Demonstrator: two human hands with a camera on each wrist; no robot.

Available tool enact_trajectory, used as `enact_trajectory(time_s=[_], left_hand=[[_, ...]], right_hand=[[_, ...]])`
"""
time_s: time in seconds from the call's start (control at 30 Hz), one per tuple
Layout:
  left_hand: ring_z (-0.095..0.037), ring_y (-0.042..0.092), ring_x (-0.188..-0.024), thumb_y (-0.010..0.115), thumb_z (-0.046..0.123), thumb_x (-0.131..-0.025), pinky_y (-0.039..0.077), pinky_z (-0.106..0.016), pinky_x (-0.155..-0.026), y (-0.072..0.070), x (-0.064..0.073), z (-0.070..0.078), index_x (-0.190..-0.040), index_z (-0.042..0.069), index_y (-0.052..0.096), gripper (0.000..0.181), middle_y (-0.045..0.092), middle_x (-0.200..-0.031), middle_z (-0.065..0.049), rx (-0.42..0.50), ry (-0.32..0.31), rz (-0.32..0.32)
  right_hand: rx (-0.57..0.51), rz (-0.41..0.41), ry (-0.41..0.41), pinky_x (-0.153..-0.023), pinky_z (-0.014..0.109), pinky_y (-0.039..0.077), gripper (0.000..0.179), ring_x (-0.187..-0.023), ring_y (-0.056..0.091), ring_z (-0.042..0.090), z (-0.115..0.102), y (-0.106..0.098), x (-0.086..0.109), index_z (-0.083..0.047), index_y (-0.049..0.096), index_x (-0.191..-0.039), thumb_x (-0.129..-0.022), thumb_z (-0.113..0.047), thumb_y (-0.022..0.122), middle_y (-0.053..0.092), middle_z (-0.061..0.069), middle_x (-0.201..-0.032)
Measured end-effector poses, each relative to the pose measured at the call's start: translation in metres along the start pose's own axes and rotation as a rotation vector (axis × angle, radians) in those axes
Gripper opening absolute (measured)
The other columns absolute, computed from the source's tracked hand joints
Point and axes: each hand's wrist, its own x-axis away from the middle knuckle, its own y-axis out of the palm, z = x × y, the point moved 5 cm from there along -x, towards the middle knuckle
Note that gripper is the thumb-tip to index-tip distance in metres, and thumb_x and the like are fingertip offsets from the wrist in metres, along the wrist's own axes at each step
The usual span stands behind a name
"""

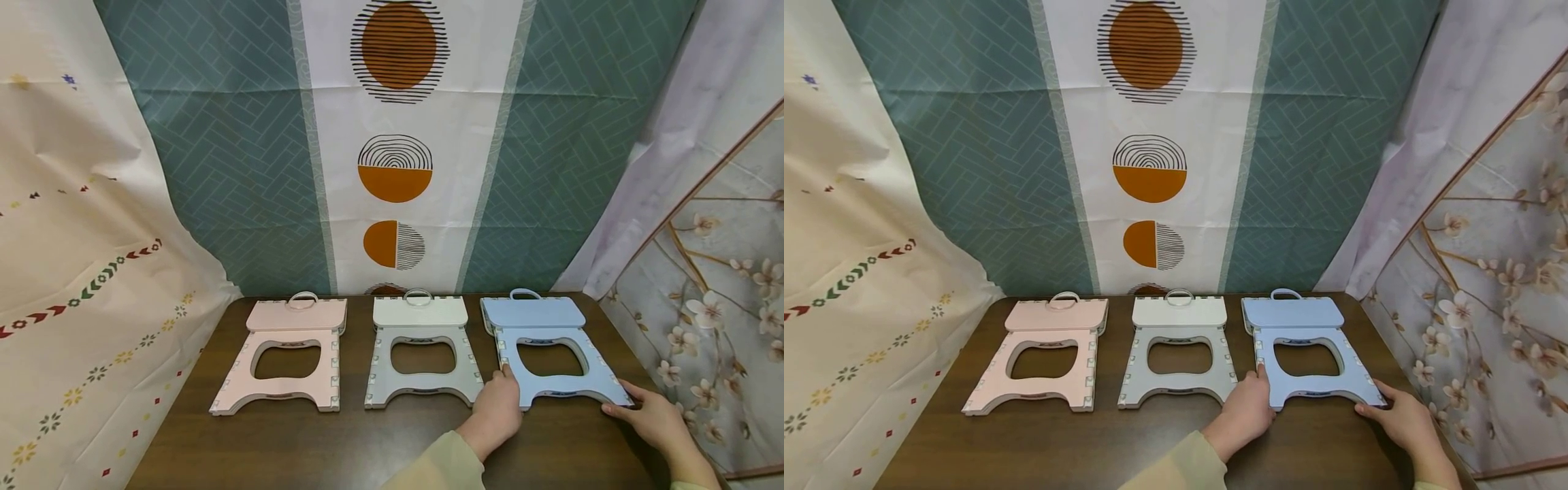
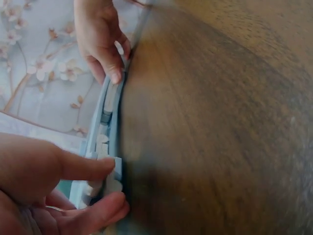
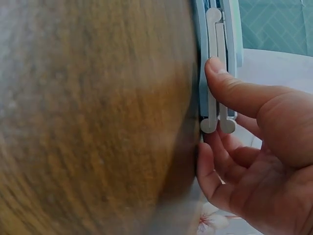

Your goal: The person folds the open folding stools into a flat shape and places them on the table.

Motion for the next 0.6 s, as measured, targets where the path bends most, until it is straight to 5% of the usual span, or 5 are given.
enact_trajectory(time_s=[0.17,0.33,0.6], left_hand=[[-0.013,0.072,-0.094,0.084,0.044,-0.093,0.056,-0.024,-0.074,-0.011,0.008,-0.004,-0.156,0.010,0.053,0.078,0.064,-0.138,-0.007,0.102,0.055,-0.068],[-0.010,0.069,-0.108,0.076,0.049,-0.099,0.056,-0.024,-0.080,-0.043,0.021,-0.018,-0.152,0.016,0.060,0.064,0.063,-0.139,-0.003,0.148,0.218,-0.004],[-0.023,0.058,-0.136,0.072,0.045,-0.103,0.050,-0.038,-0.108,-0.108,0.033,-0.095,-0.152,0.011,0.059,0.061,0.058,-0.151,-0.009,0.102,0.467,0.192]], right_hand=[[-0.001,-0.063,-0.027,-0.095,0.077,0.040,0.104,-0.125,0.049,0.069,-0.002,-0.005,0.002,0.024,0.028,-0.151,-0.100,-0.055,0.071,0.046,0.050,-0.140],[0.029,-0.010,-0.058,-0.094,0.079,0.039,0.097,-0.124,0.047,0.071,-0.019,-0.021,0.008,0.025,0.024,-0.153,-0.108,-0.055,0.058,0.043,0.054,-0.139],[0.019,0.284,-0.164,-0.096,0.090,0.020,0.087,-0.139,0.016,0.077,-0.078,-0.030,0.010,0.002,0.025,-0.166,-0.107,-0.051,0.063,0.021,0.052,-0.154]])
